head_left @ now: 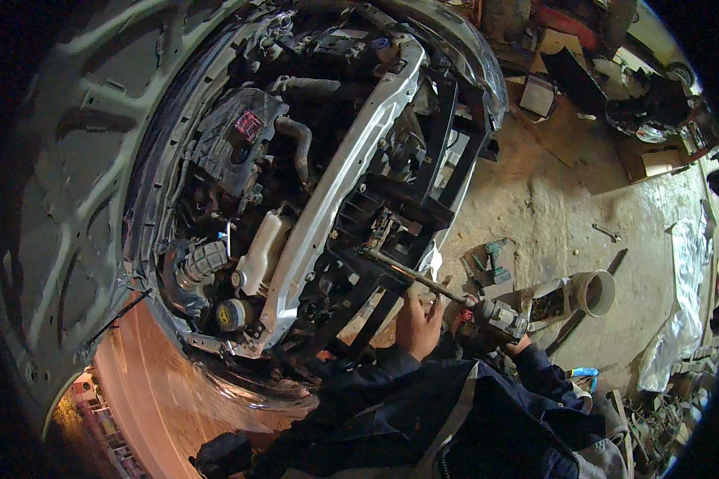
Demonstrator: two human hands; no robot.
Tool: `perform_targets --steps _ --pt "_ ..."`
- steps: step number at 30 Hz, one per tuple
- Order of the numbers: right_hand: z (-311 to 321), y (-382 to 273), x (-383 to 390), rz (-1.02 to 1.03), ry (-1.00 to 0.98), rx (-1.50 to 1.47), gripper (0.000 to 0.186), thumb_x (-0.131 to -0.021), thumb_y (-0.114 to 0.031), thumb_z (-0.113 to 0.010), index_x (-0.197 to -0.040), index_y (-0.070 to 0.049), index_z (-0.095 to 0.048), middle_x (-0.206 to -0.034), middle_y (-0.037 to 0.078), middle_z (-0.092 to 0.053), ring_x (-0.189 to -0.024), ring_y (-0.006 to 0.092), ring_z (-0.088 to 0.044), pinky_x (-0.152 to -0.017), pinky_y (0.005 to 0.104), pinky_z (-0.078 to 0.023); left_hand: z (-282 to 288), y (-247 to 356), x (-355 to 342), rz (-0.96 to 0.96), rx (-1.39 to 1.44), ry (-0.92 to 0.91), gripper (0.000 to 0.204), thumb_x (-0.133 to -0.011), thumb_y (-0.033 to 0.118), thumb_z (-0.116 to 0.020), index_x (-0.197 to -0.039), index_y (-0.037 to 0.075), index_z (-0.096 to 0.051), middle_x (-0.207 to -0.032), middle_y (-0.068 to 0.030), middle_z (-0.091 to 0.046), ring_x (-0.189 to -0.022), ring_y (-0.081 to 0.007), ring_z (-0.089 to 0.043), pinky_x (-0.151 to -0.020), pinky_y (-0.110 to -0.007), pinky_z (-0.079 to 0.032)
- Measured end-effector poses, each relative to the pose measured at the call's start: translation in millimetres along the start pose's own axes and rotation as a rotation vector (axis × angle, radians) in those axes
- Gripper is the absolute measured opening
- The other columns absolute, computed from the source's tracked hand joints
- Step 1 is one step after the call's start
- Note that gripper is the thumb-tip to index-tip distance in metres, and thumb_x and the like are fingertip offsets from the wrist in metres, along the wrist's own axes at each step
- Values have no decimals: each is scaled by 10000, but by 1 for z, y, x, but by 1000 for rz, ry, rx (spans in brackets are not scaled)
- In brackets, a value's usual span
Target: The person works under the open hood of a car, using a cordless impact wrench to remove bolts from the front radiator support and engine bay components. They reposition parts by hand and close the hood at the end.
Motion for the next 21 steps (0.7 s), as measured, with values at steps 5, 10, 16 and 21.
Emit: perform_targets --steps 5,10,16,21 --pt "-19 -15 -18 -17 -80 270 263 -1010 -278 -691 -1204 -101 -696 -918 112 -677 -650 295 -672 -579 406 -534 23 60 2 -354 -393 50 590 -944 204 -783 -1446 -11 -559 -1354 -200 -621 -1238 -384 -609 -997 -516 -501" --pt "-12 -24 -11 0 -33 60 242 -980 -273 -729 -1160 -111 -712 -980 134 -709 -796 337 -697 -689 439 -560 -8 77 0 -666 -602 -214 612 -984 373 -725 -1431 -32 -618 -1422 -193 -603 -1392 -383 -494 -1241 -543 -330" --pt "-2 -43 -5 -52 -101 -1 386 -922 -252 -753 -1276 -118 -675 -1118 104 -705 -999 343 -697 -799 450 -578 -31 48 -3 -655 -634 -346 674 -1025 528 -647 -1389 -40 -618 -1356 -225 -606 -1369 -391 -491 -1277 -556 -277" --pt "1 -49 -4 -76 -49 -58 414 -907 -229 -744 -1299 -118 -669 -1100 106 -707 -995 348 -696 -797 450 -576 -28 48 -2 -679 -623 -266 491 -912 413 -776 -1165 15 -639 -1242 -204 -610 -1333 -424 -509 -1259 -621 -294"
Point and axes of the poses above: each hand's wrist, its own x-axis away from the middle knuckle, its own z-axis out of the back of the hand, y = z × x, the point moved 10 cm from there along -x, towards the middle knuckle
